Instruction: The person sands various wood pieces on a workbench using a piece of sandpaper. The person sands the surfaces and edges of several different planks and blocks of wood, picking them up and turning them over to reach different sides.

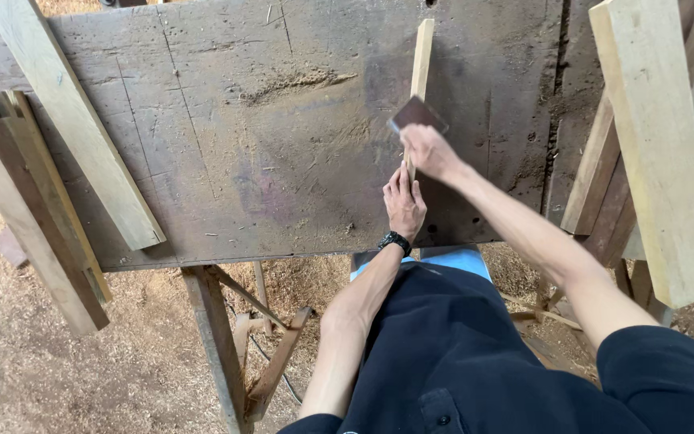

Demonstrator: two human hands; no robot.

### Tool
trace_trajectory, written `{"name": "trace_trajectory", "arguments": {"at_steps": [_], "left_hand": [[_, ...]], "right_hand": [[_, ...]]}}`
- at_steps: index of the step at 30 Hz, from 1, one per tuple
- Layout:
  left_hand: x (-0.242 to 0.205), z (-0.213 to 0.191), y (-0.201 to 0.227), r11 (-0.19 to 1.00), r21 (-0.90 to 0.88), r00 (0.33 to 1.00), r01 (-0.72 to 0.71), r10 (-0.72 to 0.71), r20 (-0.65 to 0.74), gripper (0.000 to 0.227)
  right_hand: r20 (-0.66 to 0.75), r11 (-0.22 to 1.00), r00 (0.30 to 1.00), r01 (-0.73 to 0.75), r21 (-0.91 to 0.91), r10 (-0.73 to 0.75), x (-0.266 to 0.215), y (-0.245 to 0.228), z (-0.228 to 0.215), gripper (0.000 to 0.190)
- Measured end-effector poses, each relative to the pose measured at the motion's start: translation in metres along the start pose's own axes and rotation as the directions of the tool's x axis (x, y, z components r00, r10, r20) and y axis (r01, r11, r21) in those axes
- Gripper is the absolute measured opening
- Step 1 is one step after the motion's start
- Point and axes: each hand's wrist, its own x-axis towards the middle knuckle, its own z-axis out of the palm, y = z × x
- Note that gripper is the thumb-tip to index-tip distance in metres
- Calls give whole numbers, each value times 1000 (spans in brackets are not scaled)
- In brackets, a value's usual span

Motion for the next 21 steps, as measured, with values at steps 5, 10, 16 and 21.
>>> {"name": "trace_trajectory", "arguments": {"at_steps": [5, 10, 16, 21], "left_hand": [[1, -4, 2, 1000, 14, 1000, -3, 3, 8, 53], [2, -2, 1, 999, 19, 999, -38, 38, -20, 53], [1, -1, 0, 1000, 0, 1000, 19, -19, 22, 53], [1, -1, 0, 1000, -7, 1000, 5, -5, 18, 53]], "right_hand": [[-117, 993, 988, -95, 64, 102, 112, 77, -32, 20], [-463, 1000, 886, -7, 5, 9, 153, 96, -56, 8], [-394, 992, 912, -76, 104, 112, 38, 8, -18, 9], [-359, 998, 933, -22, 54, 40, 40, 13, -15, 10]]}}
